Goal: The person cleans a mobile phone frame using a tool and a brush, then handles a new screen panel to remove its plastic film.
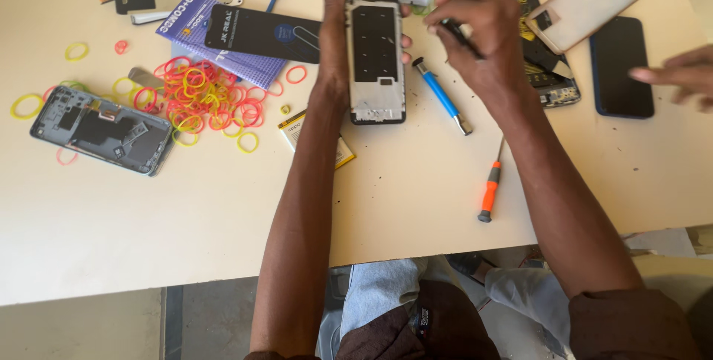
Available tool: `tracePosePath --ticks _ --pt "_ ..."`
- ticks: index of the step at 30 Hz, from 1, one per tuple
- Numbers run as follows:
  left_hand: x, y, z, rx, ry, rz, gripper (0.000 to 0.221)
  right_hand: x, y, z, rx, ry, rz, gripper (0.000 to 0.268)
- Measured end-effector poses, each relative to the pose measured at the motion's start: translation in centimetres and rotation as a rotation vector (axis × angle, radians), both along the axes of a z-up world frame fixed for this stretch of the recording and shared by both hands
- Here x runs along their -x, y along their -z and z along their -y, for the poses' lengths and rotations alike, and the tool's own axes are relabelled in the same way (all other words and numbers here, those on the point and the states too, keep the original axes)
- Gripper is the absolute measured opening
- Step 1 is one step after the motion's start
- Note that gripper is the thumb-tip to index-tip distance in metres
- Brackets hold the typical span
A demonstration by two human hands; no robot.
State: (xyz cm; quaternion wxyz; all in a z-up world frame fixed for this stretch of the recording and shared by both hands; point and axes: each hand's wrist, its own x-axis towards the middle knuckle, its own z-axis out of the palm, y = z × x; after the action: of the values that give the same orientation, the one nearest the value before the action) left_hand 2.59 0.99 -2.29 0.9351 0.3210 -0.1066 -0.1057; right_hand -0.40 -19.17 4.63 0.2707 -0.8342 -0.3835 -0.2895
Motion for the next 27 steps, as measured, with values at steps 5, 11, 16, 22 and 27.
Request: tracePosePath --ticks 5,11,16,22,27 --pt "0.5 -0.1 -0.3 0.130 0.031 0.096 0.059 0.0 1.1 1.3 0.362 0.156 -0.052 0.029" --pt "1.6 -1.5 0.0 0.206 0.139 0.188 0.053 -0.2 1.4 1.2 0.387 0.188 -0.167 0.032" --pt "1.8 -2.1 -0.2 0.240 0.159 0.195 0.058 -0.2 0.6 0.0 0.395 0.230 -0.217 0.031" --pt "2.0 -2.4 -0.2 0.236 0.139 0.187 0.056 -0.4 0.2 -0.3 0.341 0.208 -0.207 0.031" --pt "0.8 -0.8 -0.5 0.233 0.074 0.198 0.052 -0.7 0.5 0.6 0.143 0.097 -0.120 0.017"
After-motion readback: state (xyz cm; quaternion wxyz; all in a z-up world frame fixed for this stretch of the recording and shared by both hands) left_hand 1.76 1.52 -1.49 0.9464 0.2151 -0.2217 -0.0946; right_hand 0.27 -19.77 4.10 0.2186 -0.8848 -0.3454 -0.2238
